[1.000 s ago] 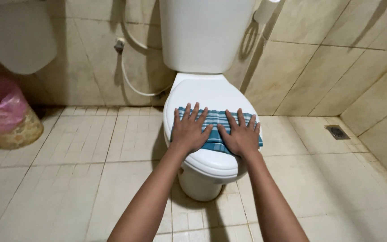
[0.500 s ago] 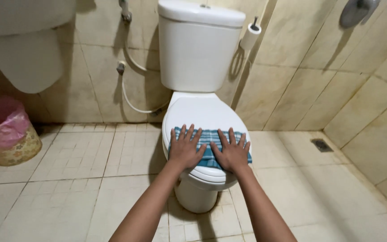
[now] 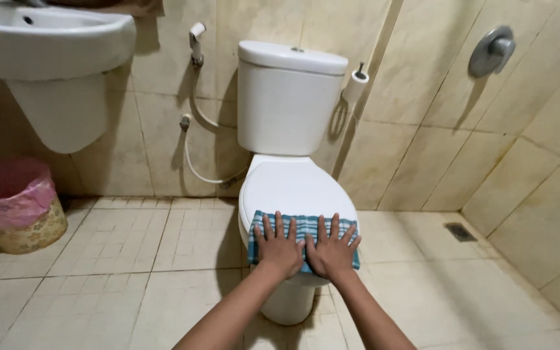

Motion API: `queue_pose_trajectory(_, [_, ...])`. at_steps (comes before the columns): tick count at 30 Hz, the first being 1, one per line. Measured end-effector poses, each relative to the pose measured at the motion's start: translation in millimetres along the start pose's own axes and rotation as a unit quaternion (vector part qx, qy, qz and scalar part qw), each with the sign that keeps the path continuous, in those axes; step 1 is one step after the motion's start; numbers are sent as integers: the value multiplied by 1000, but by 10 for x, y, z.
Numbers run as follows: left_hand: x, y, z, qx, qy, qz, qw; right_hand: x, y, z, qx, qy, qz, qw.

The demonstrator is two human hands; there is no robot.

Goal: The person cleans a bathroom using a blue and white checkered cloth. They wipe the toilet seat, the floor tiles, the wall tiles, and the sink basin and pedestal.

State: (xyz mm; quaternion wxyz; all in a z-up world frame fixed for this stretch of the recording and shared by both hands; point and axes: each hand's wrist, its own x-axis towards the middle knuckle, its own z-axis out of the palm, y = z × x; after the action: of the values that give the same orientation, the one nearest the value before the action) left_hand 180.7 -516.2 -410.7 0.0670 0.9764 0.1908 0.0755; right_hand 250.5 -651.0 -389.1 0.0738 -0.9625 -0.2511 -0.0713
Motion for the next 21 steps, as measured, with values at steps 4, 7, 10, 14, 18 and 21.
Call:
queue_pose_trajectory(4, [-271,9,-343,-56,30,14,998,13,52,-11,-9,5,-7,1000])
queue_pose_trajectory(7, [-117,-48,-451,-54,64,32,996,174,65,-114,5,14,-31,999])
queue_pose_trajectory(10, [124,-71,-489,-43,76,51,995,387,41,-226,17,3,-35,999])
queue_pose_trajectory(14, [454,-113,-554,-42,72,41,996,778,-17,-239,23,-18,-16,999])
queue_pose_trajectory(18, [935,-208,-642,-33,47,18,998,1349,-69,-150,32,-27,-2,999])
queue_pose_trajectory(21, [1356,-293,-646,-26,20,2,999,1719,-154,-139,33,-38,7,999])
